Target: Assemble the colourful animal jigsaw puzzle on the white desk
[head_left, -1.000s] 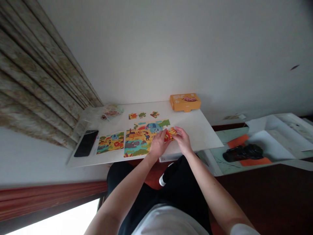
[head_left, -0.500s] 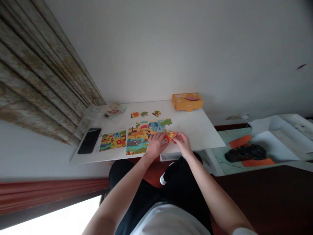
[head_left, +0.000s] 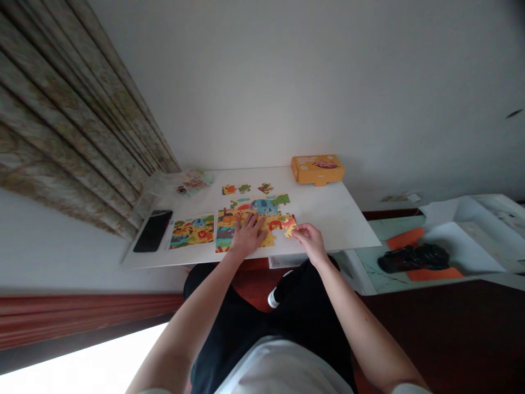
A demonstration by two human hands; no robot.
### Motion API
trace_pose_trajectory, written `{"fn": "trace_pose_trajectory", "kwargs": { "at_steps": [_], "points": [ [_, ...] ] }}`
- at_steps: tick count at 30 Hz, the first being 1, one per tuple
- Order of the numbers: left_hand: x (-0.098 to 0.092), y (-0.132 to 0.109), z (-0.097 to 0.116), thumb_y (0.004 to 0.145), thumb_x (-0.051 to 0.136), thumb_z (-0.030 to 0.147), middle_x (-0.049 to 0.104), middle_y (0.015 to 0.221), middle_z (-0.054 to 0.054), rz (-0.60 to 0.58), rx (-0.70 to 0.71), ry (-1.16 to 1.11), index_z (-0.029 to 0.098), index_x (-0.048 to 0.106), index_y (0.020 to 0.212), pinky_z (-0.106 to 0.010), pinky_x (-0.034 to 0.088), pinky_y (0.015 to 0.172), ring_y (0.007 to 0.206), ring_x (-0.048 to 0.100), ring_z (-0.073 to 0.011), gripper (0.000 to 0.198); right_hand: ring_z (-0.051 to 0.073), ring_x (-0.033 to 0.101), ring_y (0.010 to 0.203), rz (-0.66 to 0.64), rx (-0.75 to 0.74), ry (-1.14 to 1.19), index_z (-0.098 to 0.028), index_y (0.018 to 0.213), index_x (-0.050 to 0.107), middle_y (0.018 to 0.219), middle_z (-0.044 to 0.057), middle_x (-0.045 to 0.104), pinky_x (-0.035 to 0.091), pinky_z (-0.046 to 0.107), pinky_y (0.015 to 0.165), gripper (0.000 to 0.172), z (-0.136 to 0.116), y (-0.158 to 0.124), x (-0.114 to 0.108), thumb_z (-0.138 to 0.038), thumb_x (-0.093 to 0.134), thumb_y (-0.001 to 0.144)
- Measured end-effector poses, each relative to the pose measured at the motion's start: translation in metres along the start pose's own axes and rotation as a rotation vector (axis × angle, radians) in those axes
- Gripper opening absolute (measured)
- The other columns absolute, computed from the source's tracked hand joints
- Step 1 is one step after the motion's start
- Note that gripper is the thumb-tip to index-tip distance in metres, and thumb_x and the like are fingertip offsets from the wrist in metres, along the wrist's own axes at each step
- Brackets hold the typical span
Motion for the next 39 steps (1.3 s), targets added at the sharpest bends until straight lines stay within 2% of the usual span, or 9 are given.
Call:
{"fn": "trace_pose_trajectory", "kwargs": {
  "at_steps": [5,11,19,21,23,26,28,31,39],
  "points": [
    [-0.004,0.008,-0.002,0.104,0.050,0.040,0.052,0.158,-0.011,0.046,0.008,-0.028,0.028,0.059,0.146,-0.066,0.023,0.126,0.151,0.043,-0.0325,0.044,0.024,0.071,0.070,-0.069,-0.065,-0.103,-0.023,0.077,0.063,0.071,0.005,0.073,0.056,0.036,0.067,0.047,0.000,0.000,0.014,-0.061,0.086,0.063],
    [-0.012,-0.003,0.007,0.104,0.051,0.024,0.072,0.133,-0.009,0.127,0.131,-0.079,0.023,0.071,0.123,-0.050,0.040,0.120,0.127,0.064,-0.0251,0.028,0.020,0.061,0.058,-0.036,-0.195,-0.473,-0.026,0.068,0.059,0.062,0.001,0.067,0.046,0.031,0.060,0.035,-0.005,-0.005,0.020,-0.056,0.075,0.076],
    [-0.019,-0.006,0.016,0.101,0.055,0.020,0.074,0.120,-0.010,0.139,0.224,-0.100,0.022,0.075,0.112,-0.043,0.052,0.107,0.118,0.067,-0.0244,0.023,0.023,0.065,0.062,-0.111,-0.367,-0.901,-0.028,0.078,0.063,0.066,0.003,0.067,0.043,0.031,0.059,0.028,-0.017,-0.017,0.035,-0.051,0.065,0.092],
    [-0.019,-0.006,0.016,0.101,0.054,0.019,0.074,0.120,-0.010,0.136,0.221,-0.101,0.023,0.075,0.112,-0.043,0.052,0.106,0.118,0.067,-0.0244,0.024,0.026,0.068,0.073,-0.116,-0.452,-0.938,-0.027,0.084,0.067,0.075,0.006,0.071,0.049,0.035,0.066,0.026,-0.026,-0.019,0.036,-0.050,0.064,0.094],
    [-0.019,-0.006,0.016,0.101,0.054,0.019,0.074,0.120,-0.010,0.136,0.219,-0.103,0.023,0.075,0.112,-0.043,0.052,0.106,0.118,0.068,-0.0245,0.024,0.030,0.070,0.093,-0.145,-0.580,-0.935,-0.025,0.095,0.072,0.096,0.011,0.075,0.054,0.040,0.081,0.023,-0.036,-0.022,0.039,-0.046,0.063,0.096],
    [-0.019,-0.006,0.016,0.100,0.055,0.019,0.074,0.121,-0.010,0.137,0.217,-0.104,0.023,0.075,0.111,-0.044,0.052,0.106,0.117,0.068,-0.0249,0.023,0.033,0.062,0.125,-0.283,-0.749,-0.922,-0.025,0.121,0.072,0.131,0.013,0.071,0.049,0.051,0.106,0.028,-0.041,-0.029,0.050,-0.038,0.061,0.098],
    [-0.019,-0.006,0.016,0.100,0.055,0.019,0.074,0.122,-0.009,0.132,0.214,-0.099,0.023,0.075,0.112,-0.043,0.052,0.106,0.117,0.068,-0.0249,0.023,0.032,0.056,0.136,-0.371,-0.792,-0.924,-0.028,0.131,0.069,0.142,0.009,0.066,0.043,0.055,0.115,0.033,-0.036,-0.032,0.056,-0.034,0.059,0.100],
    [-0.019,-0.006,0.016,0.099,0.056,0.018,0.074,0.122,-0.008,0.126,0.216,-0.096,0.023,0.075,0.112,-0.043,0.052,0.106,0.117,0.068,-0.0248,0.023,0.031,0.055,0.139,-0.415,-0.788,-0.938,-0.028,0.132,0.070,0.142,0.008,0.067,0.038,0.057,0.120,0.034,-0.028,-0.030,0.060,-0.032,0.057,0.101],
    [-0.019,-0.005,0.016,0.099,0.056,0.018,0.074,0.123,-0.009,0.119,0.224,-0.084,0.023,0.075,0.111,-0.043,0.052,0.106,0.118,0.067,-0.0255,0.023,0.032,0.056,0.137,-0.401,-0.769,-0.950,-0.029,0.128,0.073,0.141,0.008,0.068,0.039,0.059,0.118,0.031,-0.027,-0.029,0.061,-0.032,0.058,0.100]
  ]
}}
Point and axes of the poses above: each hand's wrist, its own y-axis towards the middle knuckle, its own x-axis out of the palm, z = x × y, the point moved 8 cm from there along y, towards the middle knuckle
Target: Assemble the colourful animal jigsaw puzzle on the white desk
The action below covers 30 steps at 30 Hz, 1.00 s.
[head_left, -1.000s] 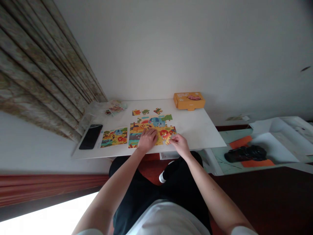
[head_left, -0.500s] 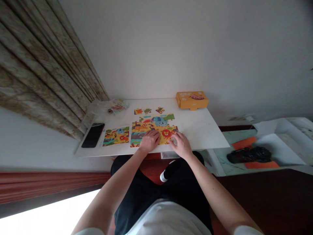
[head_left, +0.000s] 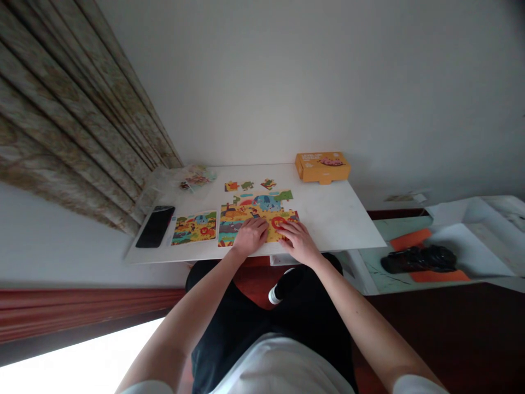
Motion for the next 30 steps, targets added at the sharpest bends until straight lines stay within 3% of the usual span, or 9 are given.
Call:
{"fn": "trace_pose_trajectory", "kwargs": {
  "at_steps": [3,6,11,17,23,26,28,30],
  "points": [
    [0.000,0.001,0.005,0.101,0.054,0.019,0.074,0.123,-0.011,-0.021,0.011,0.018,0.021,0.074,0.115,-0.045,0.051,0.107,0.119,0.067,-0.0264,0.025,0.032,0.055,0.139,0.000,-0.006,0.008,-0.029,0.128,0.073,0.143,0.009,0.067,0.038,0.059,0.118,0.031,0.002,-0.001,0.001,-0.033,0.058,0.101],
    [0.003,0.000,0.018,0.105,0.050,0.025,0.071,0.133,-0.012,-0.045,0.066,-0.002,0.021,0.069,0.130,-0.045,0.048,0.112,0.127,0.064,-0.0255,0.032,0.031,0.056,0.138,0.075,0.056,0.013,-0.028,0.132,0.070,0.145,0.009,0.065,0.038,0.059,0.118,0.034,0.020,-0.005,-0.005,-0.032,0.053,0.103],
    [0.022,-0.005,0.038,0.109,0.043,0.037,0.056,0.156,-0.006,-0.175,0.164,-0.045,0.029,0.054,0.151,-0.050,0.029,0.127,0.150,0.045,-0.0236,0.044,0.034,0.059,0.135,0.148,0.187,-0.060,-0.024,0.134,0.069,0.145,0.012,0.065,0.043,0.061,0.114,0.036,0.059,-0.016,-0.014,-0.030,0.050,0.103],
    [0.028,-0.006,0.035,0.111,0.036,0.034,0.054,0.157,-0.004,-0.202,0.148,-0.088,0.029,0.055,0.151,-0.049,0.022,0.129,0.148,0.047,-0.0210,0.044,0.035,0.058,0.135,0.143,0.166,-0.110,-0.025,0.137,0.066,0.146,0.010,0.064,0.042,0.061,0.115,0.038,0.058,-0.018,-0.011,-0.032,0.054,0.101],
    [0.029,-0.011,0.039,0.109,0.042,0.036,0.056,0.156,-0.005,-0.166,0.162,-0.093,0.030,0.054,0.151,-0.049,0.023,0.129,0.148,0.047,-0.0220,0.044,0.033,0.059,0.134,0.191,0.173,-0.085,-0.024,0.131,0.068,0.143,0.012,0.066,0.042,0.060,0.114,0.034,0.058,-0.019,-0.011,-0.035,0.052,0.103],
    [0.024,-0.002,0.022,0.107,0.049,0.035,0.061,0.151,-0.006,-0.088,0.111,-0.105,0.029,0.059,0.145,-0.048,0.029,0.127,0.143,0.053,-0.0225,0.040,0.031,0.063,0.125,0.281,0.202,-0.031,-0.023,0.126,0.069,0.135,0.013,0.070,0.046,0.055,0.112,0.034,0.064,-0.020,-0.018,-0.041,0.051,0.104],
    [0.012,0.014,-0.012,0.104,0.052,0.030,0.062,0.148,-0.009,0.001,-0.014,-0.089,0.026,0.064,0.140,-0.046,0.036,0.124,0.138,0.057,-0.0238,0.038,0.031,0.065,0.118,0.356,0.260,-0.025,-0.020,0.122,0.070,0.127,0.015,0.072,0.048,0.052,0.108,0.036,0.070,-0.021,-0.023,-0.043,0.049,0.105],
    [-0.005,0.032,-0.063,0.101,0.053,0.021,0.061,0.150,-0.012,0.095,-0.216,-0.045,0.022,0.064,0.138,-0.045,0.040,0.121,0.139,0.056,-0.0257,0.038,0.032,0.065,0.116,0.387,0.329,-0.071,-0.018,0.118,0.070,0.122,0.017,0.073,0.047,0.053,0.107,0.038,0.074,-0.020,-0.025,-0.043,0.045,0.106]
  ]
}}
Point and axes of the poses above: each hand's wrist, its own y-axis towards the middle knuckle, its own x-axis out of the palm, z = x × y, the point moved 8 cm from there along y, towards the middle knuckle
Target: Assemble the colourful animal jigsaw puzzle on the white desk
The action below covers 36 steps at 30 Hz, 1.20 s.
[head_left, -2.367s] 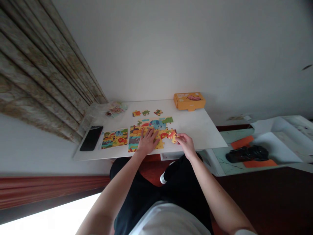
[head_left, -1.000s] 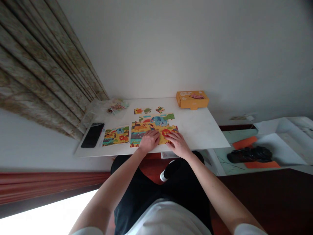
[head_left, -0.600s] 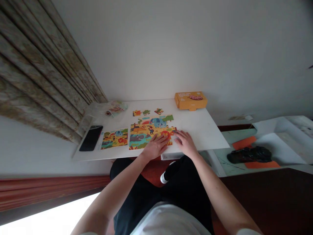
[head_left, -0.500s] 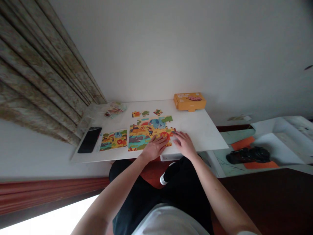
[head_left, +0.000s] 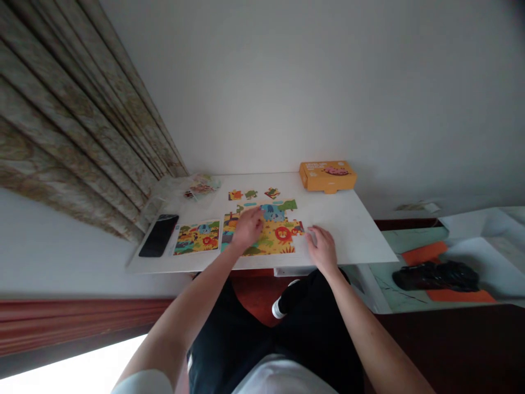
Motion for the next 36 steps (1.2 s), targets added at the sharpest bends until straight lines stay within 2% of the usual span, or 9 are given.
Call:
{"fn": "trace_pose_trajectory", "kwargs": {
  "at_steps": [4,7,10,16,19,22,25,30,36],
  "points": [
    [-0.023,0.055,-0.092,0.094,0.058,0.013,0.045,0.162,-0.018,0.001,-0.329,0.096,0.015,0.055,0.146,-0.047,0.038,0.123,0.151,0.042,-0.0313,0.052,0.034,0.059,0.123,-0.032,0.049,-0.143,-0.017,0.120,0.069,0.129,0.017,0.070,0.039,0.056,0.112,0.037,-0.003,0.001,0.005,-0.039,0.042,0.106],
    [-0.022,0.082,-0.134,0.095,0.062,0.021,0.043,0.163,-0.020,-0.158,-0.429,0.072,0.013,0.049,0.152,-0.041,0.034,0.124,0.153,0.038,-0.0303,0.059,0.033,0.058,0.123,-0.045,0.061,-0.178,-0.017,0.121,0.068,0.131,0.017,0.069,0.037,0.055,0.112,0.037,-0.005,0.001,0.006,-0.036,0.040,0.107],
    [-0.018,0.098,-0.149,0.089,0.072,0.030,0.056,0.154,-0.018,-0.275,-0.451,0.019,0.017,0.056,0.146,-0.038,0.039,0.118,0.143,0.052,-0.0291,0.060,0.033,0.058,0.123,-0.065,0.063,-0.190,-0.018,0.121,0.068,0.131,0.017,0.069,0.037,0.053,0.112,0.035,-0.004,0.001,0.007,-0.035,0.041,0.106],
    [-0.031,0.111,-0.150,0.069,0.084,0.026,0.072,0.124,-0.019,-0.217,-0.532,-0.031,0.016,0.074,0.118,-0.041,0.051,0.100,0.115,0.068,-0.0328,0.051,0.033,0.058,0.121,-0.051,0.059,-0.171,-0.018,0.119,0.068,0.128,0.016,0.070,0.037,0.053,0.111,0.033,-0.002,0.001,0.007,-0.037,0.045,0.104],
    [-0.042,0.106,-0.141,0.078,0.074,0.023,0.076,0.113,-0.016,-0.131,-0.534,-0.092,0.015,0.078,0.102,-0.039,0.052,0.100,0.113,0.069,-0.0302,0.026,0.033,0.059,0.120,-0.025,0.059,-0.133,-0.018,0.118,0.068,0.126,0.016,0.071,0.038,0.053,0.112,0.033,-0.001,0.000,0.006,-0.039,0.047,0.104],
    [-0.045,0.085,-0.120,0.084,0.064,0.023,0.078,0.104,-0.011,-0.013,-0.570,-0.260,0.016,0.077,0.106,-0.036,0.057,0.092,0.104,0.071,-0.0257,0.026,0.032,0.061,0.117,-0.005,0.064,-0.062,-0.018,0.116,0.068,0.122,0.016,0.072,0.039,0.054,0.112,0.033,0.002,0.001,0.004,-0.042,0.049,0.103],
    [-0.027,0.045,-0.087,0.080,0.069,0.027,0.077,0.096,-0.008,0.164,-0.684,-0.840,0.016,0.073,0.108,-0.035,0.062,0.081,0.092,0.073,-0.0228,0.030,0.032,0.065,0.112,0.018,0.088,0.056,-0.019,0.114,0.069,0.117,0.015,0.074,0.043,0.055,0.109,0.037,0.007,0.003,0.000,-0.049,0.052,0.102],
    [0.030,-0.021,-0.001,0.075,0.079,0.031,0.072,0.084,-0.003,0.070,-0.697,-1.237,0.019,0.067,0.093,-0.034,0.064,0.072,0.078,0.072,-0.0179,0.024,0.031,0.068,0.116,0.052,0.056,0.303,-0.021,0.121,0.070,0.122,0.015,0.073,0.053,0.052,0.105,0.037,-0.010,0.004,-0.016,-0.049,0.058,0.100],
    [0.061,-0.057,0.060,0.081,0.074,0.030,0.073,0.084,-0.003,-0.002,-0.597,-1.075,0.019,0.070,0.093,-0.026,0.058,0.065,0.075,0.070,-0.0159,0.017,0.028,0.057,0.138,-0.168,-0.218,0.327,-0.029,0.136,0.066,0.146,0.010,0.062,0.050,0.052,0.116,0.038,-0.066,-0.015,-0.014,-0.033,0.064,0.099]
  ]
}}
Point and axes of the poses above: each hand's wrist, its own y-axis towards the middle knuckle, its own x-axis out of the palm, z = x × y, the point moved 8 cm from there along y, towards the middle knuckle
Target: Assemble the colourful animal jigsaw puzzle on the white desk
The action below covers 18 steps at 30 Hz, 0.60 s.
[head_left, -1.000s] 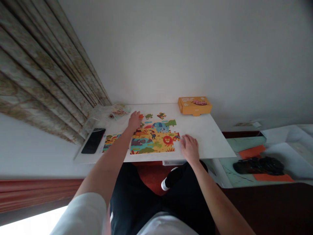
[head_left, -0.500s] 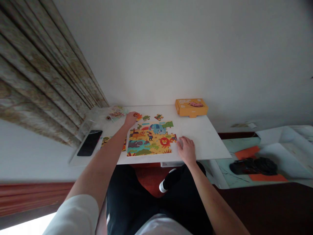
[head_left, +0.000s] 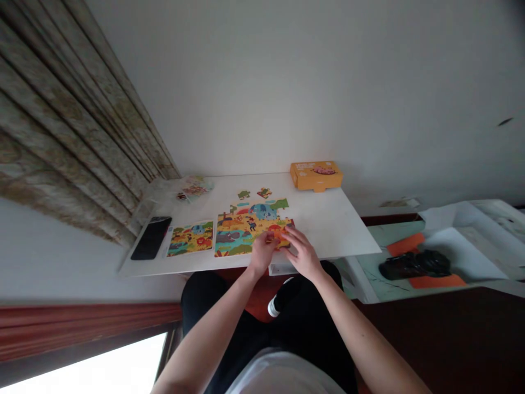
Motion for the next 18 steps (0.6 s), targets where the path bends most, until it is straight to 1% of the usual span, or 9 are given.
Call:
{"fn": "trace_pose_trajectory", "kwargs": {
  "at_steps": [3,6,8,11,12,14,16,18],
  "points": [
    [0.003,-0.005,0.002,0.082,0.072,0.024,0.073,0.082,-0.002,0.030,0.030,0.078,0.018,0.071,0.091,-0.026,0.055,0.067,0.074,0.069,-0.0164,0.011,0.029,0.059,0.136,-0.042,-0.027,-0.032,-0.027,0.133,0.069,0.146,0.011,0.063,0.052,0.051,0.114,0.035,0.000,-0.006,0.005,-0.031,0.065,0.099],
    [0.003,-0.004,0.006,0.082,0.071,0.021,0.074,0.082,-0.002,0.045,0.032,0.139,0.018,0.072,0.091,-0.027,0.054,0.068,0.077,0.070,-0.0177,0.009,0.029,0.058,0.138,-0.071,-0.040,-0.042,-0.026,0.134,0.067,0.151,0.012,0.059,0.054,0.050,0.114,0.036,0.005,-0.010,0.007,-0.031,0.065,0.099],
    [0.005,-0.004,0.008,0.083,0.071,0.020,0.075,0.083,-0.003,0.028,0.036,0.166,0.018,0.073,0.092,-0.027,0.054,0.068,0.079,0.071,-0.0185,0.010,0.029,0.059,0.137,-0.090,-0.051,-0.049,-0.026,0.136,0.067,0.151,0.013,0.058,0.054,0.050,0.113,0.037,0.007,-0.011,0.006,-0.029,0.065,0.098],
    [0.009,-0.005,0.013,0.088,0.068,0.021,0.077,0.088,-0.004,-0.005,0.071,0.220,0.018,0.074,0.098,-0.029,0.057,0.071,0.081,0.073,-0.0196,0.012,0.029,0.061,0.134,-0.103,-0.054,-0.069,-0.028,0.134,0.068,0.145,0.012,0.063,0.054,0.052,0.112,0.036,0.013,-0.009,0.002,-0.028,0.067,0.097],
    [0.009,-0.006,0.017,0.090,0.065,0.021,0.078,0.092,-0.005,-0.008,0.110,0.260,0.019,0.074,0.103,-0.030,0.058,0.073,0.083,0.074,-0.0200,0.015,0.030,0.061,0.134,-0.104,-0.048,-0.072,-0.029,0.133,0.069,0.143,0.011,0.064,0.054,0.053,0.112,0.036,0.016,-0.008,0.000,-0.027,0.067,0.097],
    [0.008,-0.010,0.029,0.095,0.060,0.021,0.078,0.105,-0.008,-0.007,0.252,0.401,0.020,0.073,0.113,-0.034,0.060,0.084,0.095,0.074,-0.0221,0.022,0.029,0.063,0.131,-0.107,-0.027,-0.062,-0.029,0.129,0.071,0.141,0.011,0.066,0.054,0.053,0.111,0.033,0.026,-0.004,-0.006,-0.028,0.069,0.096],
    [0.009,-0.017,0.041,0.098,0.057,0.021,0.075,0.118,-0.011,-0.027,0.433,0.600,0.020,0.070,0.122,-0.040,0.057,0.098,0.110,0.071,-0.0253,0.027,0.028,0.066,0.126,-0.124,-0.006,-0.038,-0.028,0.125,0.074,0.137,0.011,0.068,0.055,0.051,0.110,0.030,0.039,-0.001,-0.011,-0.028,0.070,0.095],
    [0.014,-0.024,0.046,0.099,0.058,0.022,0.071,0.127,-0.013,-0.086,0.579,0.776,0.020,0.068,0.127,-0.045,0.053,0.107,0.122,0.066,-0.0277,0.030,0.027,0.068,0.123,-0.159,0.004,-0.022,-0.028,0.120,0.076,0.133,0.010,0.071,0.056,0.049,0.108,0.028,0.050,0.003,-0.013,-0.029,0.073,0.092]
  ]
}}
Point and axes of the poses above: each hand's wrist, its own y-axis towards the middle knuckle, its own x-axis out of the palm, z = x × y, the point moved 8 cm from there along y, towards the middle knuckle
